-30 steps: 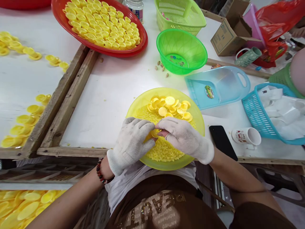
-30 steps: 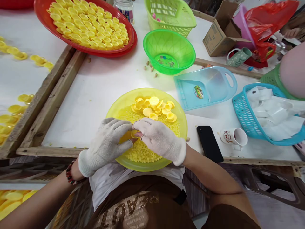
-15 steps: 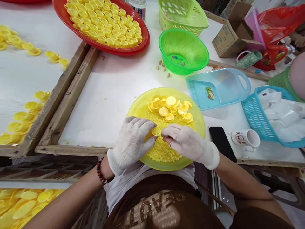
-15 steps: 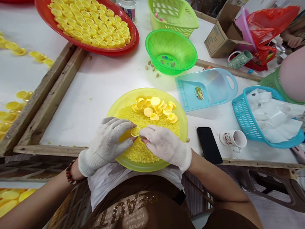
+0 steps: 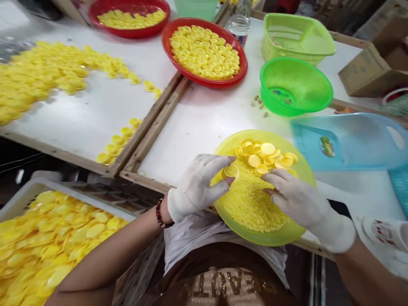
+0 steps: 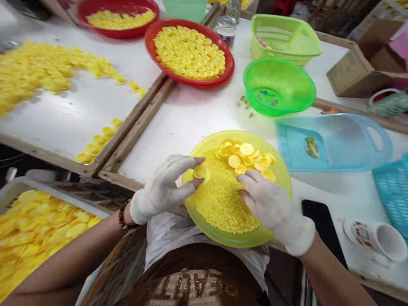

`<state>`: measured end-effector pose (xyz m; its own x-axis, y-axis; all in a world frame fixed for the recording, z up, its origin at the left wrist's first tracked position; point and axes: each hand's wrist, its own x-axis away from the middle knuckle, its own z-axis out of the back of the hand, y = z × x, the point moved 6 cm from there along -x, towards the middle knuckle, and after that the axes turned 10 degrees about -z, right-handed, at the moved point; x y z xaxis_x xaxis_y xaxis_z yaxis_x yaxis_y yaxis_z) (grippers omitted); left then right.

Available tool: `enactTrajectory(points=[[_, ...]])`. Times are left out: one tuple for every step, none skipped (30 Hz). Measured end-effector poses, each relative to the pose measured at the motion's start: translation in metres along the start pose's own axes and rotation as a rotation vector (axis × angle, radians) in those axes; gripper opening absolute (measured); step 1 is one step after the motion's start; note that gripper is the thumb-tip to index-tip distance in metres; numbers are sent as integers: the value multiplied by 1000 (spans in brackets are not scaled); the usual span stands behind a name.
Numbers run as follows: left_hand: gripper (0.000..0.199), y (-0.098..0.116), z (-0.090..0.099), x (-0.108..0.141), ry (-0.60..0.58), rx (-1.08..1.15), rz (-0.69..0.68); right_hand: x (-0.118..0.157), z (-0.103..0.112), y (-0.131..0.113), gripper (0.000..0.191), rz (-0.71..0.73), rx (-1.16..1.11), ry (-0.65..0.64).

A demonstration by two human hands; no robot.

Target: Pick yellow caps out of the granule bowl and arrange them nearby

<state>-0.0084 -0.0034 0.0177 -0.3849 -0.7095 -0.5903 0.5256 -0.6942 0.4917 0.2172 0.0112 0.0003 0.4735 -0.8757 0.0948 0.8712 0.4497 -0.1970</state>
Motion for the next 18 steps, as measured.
enactTrajectory(points=[[31, -9, 16, 1, 31, -31, 32, -6, -1, 4, 28, -2, 41, 51], [31, -21, 34, 3, 58, -85, 76, -12, -3, 6, 27, -5, 88, 90], [30, -36, 55, 5, 89, -159, 130, -18, -6, 8, 24, -8, 142, 111], [29, -54, 78, 7, 118, -248, 193, -24, -10, 9, 20, -10, 193, 115], [29, -76, 102, 10, 156, -347, 259, -28, -13, 10, 16, -7, 239, 107], [32, -99, 126, 13, 204, -436, 328, -32, -16, 10, 16, 1, 274, 100], [34, -125, 147, 16, 219, -507, 409, -33, -17, 10, 18, 17, 295, 99], [36, -152, 163, 19, 195, -557, 504, -33, -16, 9, 20, 37, 303, 108], [39, -179, 178, 22, 188, -600, 613, -32, -13, 7, 22, 59, 300, 122], [42, -204, 188, 25, 166, -607, 713, -29, -10, 5, 23, 74, 286, 140], [45, -226, 194, 27, 137, -600, 785, -26, -5, 2, 23, 82, 253, 155], [46, -244, 196, 28, 109, -583, 838, -22, -1, -2, 22, 86, 201, 163], [47, -259, 195, 28, 76, -559, 870, -18, 3, -7, 21, 89, 138, 164], [47, -271, 192, 27, 43, -538, 885, -14, 6, -15, 20, 94, 70, 157], [47, -280, 187, 26, 10, -520, 893, -10, 7, -24, 20, 110, 5, 144], [46, -287, 182, 24, -24, -506, 903, -7, 6, -34, 20, 135, -45, 128], [45, -293, 177, 23, -55, -497, 910, -5, 5, -44, 22, 164, -70, 112], [43, -299, 172, 22, -85, -490, 912, -3, 2, -53, 24, 190, -73, 99]])
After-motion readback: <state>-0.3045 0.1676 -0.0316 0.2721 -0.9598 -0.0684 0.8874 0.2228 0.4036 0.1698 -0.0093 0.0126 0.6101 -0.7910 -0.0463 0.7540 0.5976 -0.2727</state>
